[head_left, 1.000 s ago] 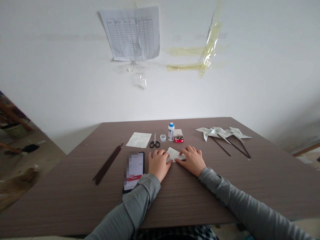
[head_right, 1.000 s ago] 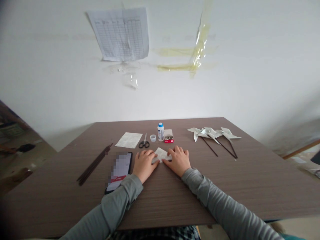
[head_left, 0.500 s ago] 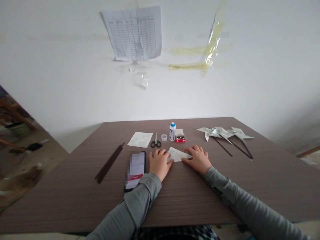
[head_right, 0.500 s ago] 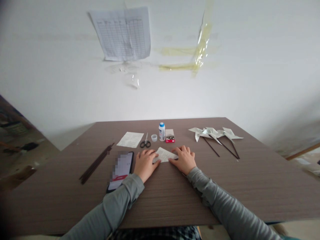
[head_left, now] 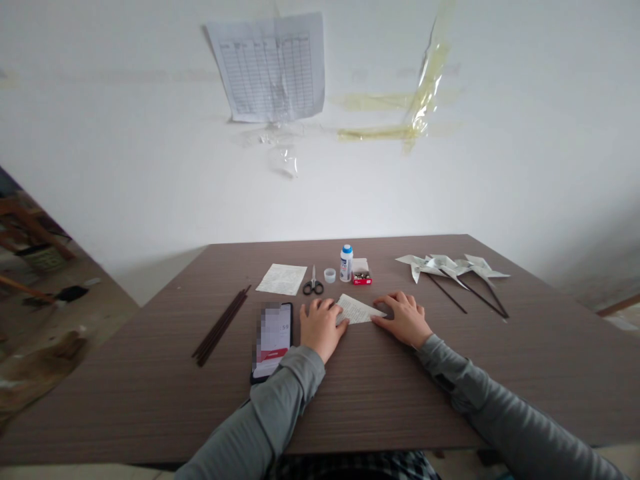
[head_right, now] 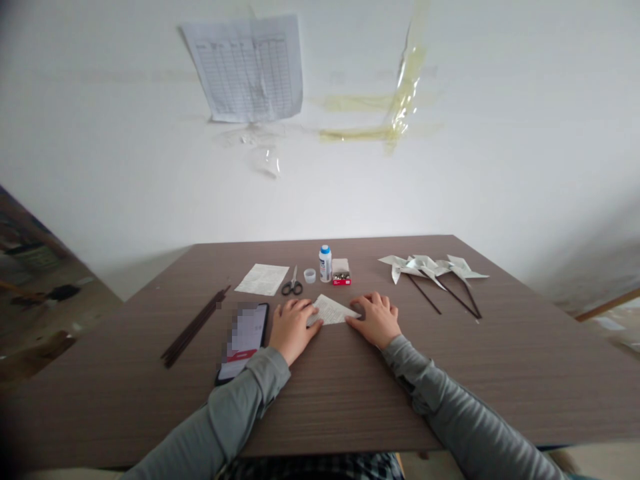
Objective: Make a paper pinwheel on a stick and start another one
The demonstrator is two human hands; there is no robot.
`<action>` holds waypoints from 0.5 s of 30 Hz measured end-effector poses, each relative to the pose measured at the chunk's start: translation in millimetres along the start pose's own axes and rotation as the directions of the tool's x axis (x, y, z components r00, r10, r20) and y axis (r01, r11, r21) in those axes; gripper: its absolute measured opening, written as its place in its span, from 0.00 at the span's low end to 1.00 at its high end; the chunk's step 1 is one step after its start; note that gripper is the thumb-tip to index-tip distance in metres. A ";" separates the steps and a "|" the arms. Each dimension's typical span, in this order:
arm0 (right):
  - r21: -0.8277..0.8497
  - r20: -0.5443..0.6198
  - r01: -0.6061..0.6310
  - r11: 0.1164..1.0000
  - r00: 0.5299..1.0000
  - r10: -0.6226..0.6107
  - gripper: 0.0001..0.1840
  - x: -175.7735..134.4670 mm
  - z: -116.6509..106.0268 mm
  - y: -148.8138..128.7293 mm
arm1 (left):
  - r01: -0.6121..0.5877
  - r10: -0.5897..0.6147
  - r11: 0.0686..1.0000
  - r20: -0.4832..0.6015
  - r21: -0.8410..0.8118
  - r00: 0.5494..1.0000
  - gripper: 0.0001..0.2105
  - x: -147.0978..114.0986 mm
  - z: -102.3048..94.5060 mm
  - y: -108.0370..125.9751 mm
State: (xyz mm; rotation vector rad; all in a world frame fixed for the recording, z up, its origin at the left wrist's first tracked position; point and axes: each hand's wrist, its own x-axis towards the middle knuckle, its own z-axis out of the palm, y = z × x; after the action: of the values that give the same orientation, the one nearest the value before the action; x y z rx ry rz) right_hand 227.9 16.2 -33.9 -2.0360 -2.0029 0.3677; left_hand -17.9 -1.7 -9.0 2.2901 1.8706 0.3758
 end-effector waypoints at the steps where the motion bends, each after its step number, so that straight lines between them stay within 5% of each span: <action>1: -0.003 0.005 -0.014 1.000 1.000 0.014 0.25 -0.2 0.4 -0.8 | -0.001 0.001 1.000 -0.002 0.001 1.000 0.11 0.0 0.1 -0.2; 15: -0.004 0.078 -0.096 0.995 0.992 0.097 0.39 3.4 -3.8 -2.2 | 0.009 -0.009 1.000 -0.005 0.017 1.000 0.10 -0.7 0.1 -0.5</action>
State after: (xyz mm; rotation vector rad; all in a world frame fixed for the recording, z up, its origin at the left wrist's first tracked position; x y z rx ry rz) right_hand 227.3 19.5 -29.5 -2.1556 -1.9527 0.4737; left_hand -18.5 -2.2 -9.3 2.2922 1.8928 0.3660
